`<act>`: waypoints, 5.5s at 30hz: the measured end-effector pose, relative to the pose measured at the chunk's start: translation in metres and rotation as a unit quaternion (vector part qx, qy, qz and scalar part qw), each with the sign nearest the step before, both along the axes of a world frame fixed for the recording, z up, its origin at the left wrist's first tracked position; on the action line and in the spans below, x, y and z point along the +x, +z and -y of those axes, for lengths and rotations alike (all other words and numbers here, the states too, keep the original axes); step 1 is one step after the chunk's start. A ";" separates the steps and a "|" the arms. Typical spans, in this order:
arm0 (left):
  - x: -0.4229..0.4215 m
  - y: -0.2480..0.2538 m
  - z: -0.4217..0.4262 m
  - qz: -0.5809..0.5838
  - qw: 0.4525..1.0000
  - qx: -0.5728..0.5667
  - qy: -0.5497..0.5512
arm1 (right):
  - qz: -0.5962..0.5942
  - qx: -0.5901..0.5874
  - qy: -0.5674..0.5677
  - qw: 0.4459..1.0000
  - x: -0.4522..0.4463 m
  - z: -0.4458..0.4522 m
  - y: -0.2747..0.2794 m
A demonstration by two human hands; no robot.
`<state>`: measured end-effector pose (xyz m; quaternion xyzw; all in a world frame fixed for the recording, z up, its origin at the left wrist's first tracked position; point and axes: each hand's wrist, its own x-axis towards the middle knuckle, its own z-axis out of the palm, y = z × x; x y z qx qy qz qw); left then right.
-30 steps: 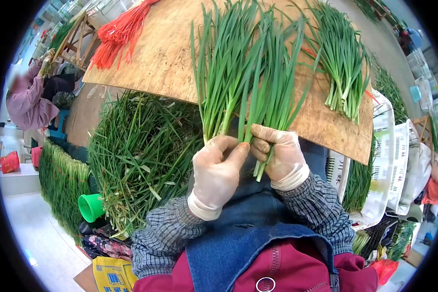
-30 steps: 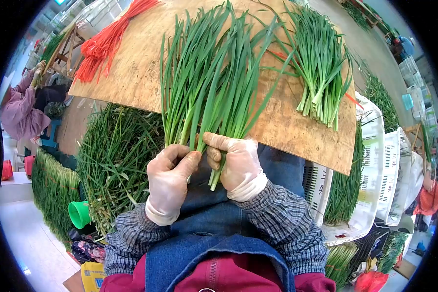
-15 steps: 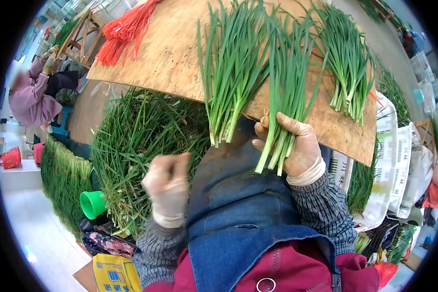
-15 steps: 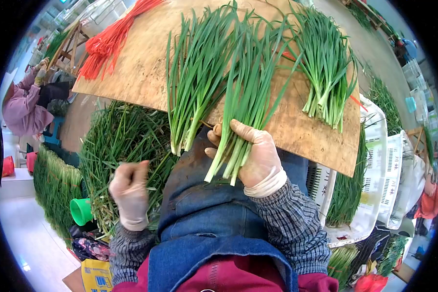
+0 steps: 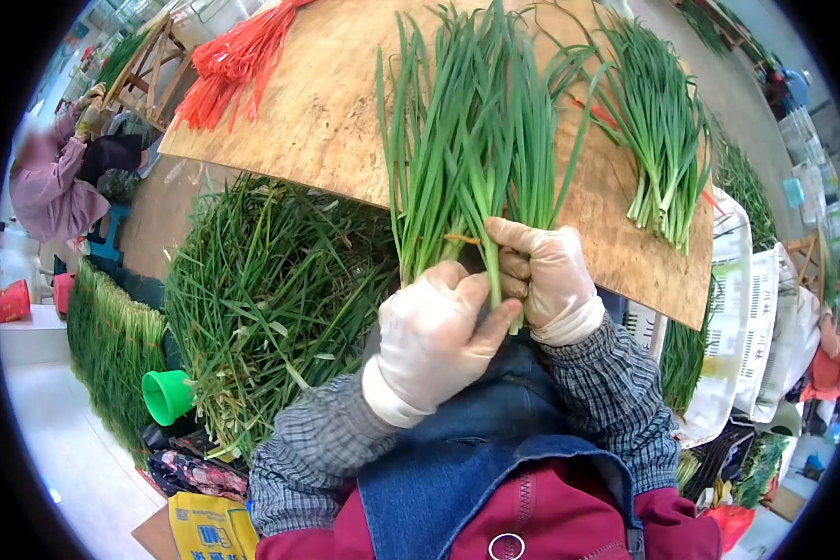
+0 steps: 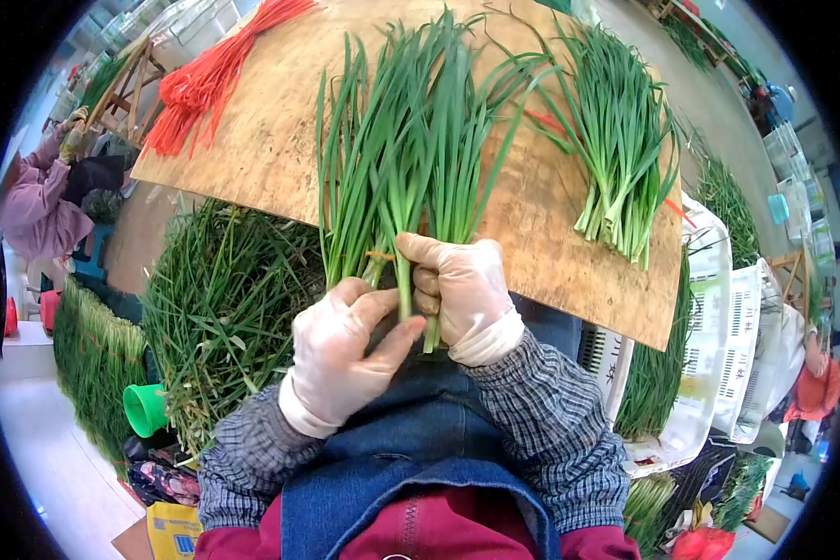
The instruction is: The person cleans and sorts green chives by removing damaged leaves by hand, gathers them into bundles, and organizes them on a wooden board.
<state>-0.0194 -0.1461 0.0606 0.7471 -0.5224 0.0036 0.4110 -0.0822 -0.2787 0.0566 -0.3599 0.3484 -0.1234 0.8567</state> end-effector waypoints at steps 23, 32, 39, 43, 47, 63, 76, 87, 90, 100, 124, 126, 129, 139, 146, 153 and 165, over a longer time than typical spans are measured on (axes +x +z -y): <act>0.011 0.021 0.009 -0.639 0.762 0.023 0.099 | 0.079 0.130 -0.055 0.987 -0.007 0.007 -0.011; 0.040 -0.012 -0.124 -0.380 0.830 0.000 0.408 | 0.083 0.191 -0.051 0.977 -0.014 0.007 -0.015; 0.024 -0.027 -0.032 -0.122 0.982 -0.039 0.136 | 0.116 0.188 -0.001 0.975 -0.014 0.008 -0.008; 0.021 -0.018 0.008 -0.005 0.978 0.134 0.161 | 0.143 0.231 -0.029 0.962 -0.017 0.006 0.013; 0.031 -0.037 0.010 -0.098 0.979 0.101 0.147 | 0.174 0.149 -0.002 0.974 -0.016 0.004 0.010; 0.028 -0.033 0.015 -0.606 0.789 0.031 0.099 | -0.008 0.058 -0.067 0.996 -0.014 -0.011 -0.013; 0.015 -0.012 0.007 -0.635 0.762 -0.066 0.113 | -0.017 0.048 -0.066 0.996 0.004 -0.022 -0.005; 0.009 -0.011 0.014 -0.611 0.780 -0.089 0.106 | -0.035 0.000 -0.081 0.996 0.001 -0.019 -0.008; 0.006 -0.006 0.007 -0.610 0.779 -0.089 0.111 | -0.035 0.036 -0.078 0.996 0.001 -0.018 -0.009; 0.021 0.022 -0.120 -0.449 0.842 -0.122 0.271 | -0.030 0.014 -0.061 0.998 0.003 -0.011 0.003; 0.011 -0.009 -0.017 -0.596 0.800 -0.012 0.070 | -0.031 0.019 0.025 0.999 0.000 -0.012 -0.012; 0.014 -0.007 -0.019 -0.613 0.789 0.018 0.036 | 0.021 0.063 0.057 0.996 0.000 -0.011 -0.012; 0.007 -0.013 -0.015 -0.516 0.855 -0.035 0.034 | 0.084 0.128 0.074 0.985 0.000 -0.011 -0.010; 0.027 -0.012 -0.116 -0.332 0.840 -0.107 0.416 | 0.099 0.083 -0.028 0.991 0.005 -0.006 -0.003; 0.018 -0.005 -0.077 -0.325 0.915 -0.049 0.235 | 0.049 0.067 -0.019 0.996 0.011 -0.024 -0.005; 0.030 0.003 -0.005 -0.474 0.879 0.053 0.031 | -0.016 -0.086 -0.041 0.995 0.012 -0.017 0.014; 0.032 -0.010 0.009 -0.026 0.996 0.001 0.090 | -0.033 -0.058 -0.085 0.994 -0.007 0.014 0.007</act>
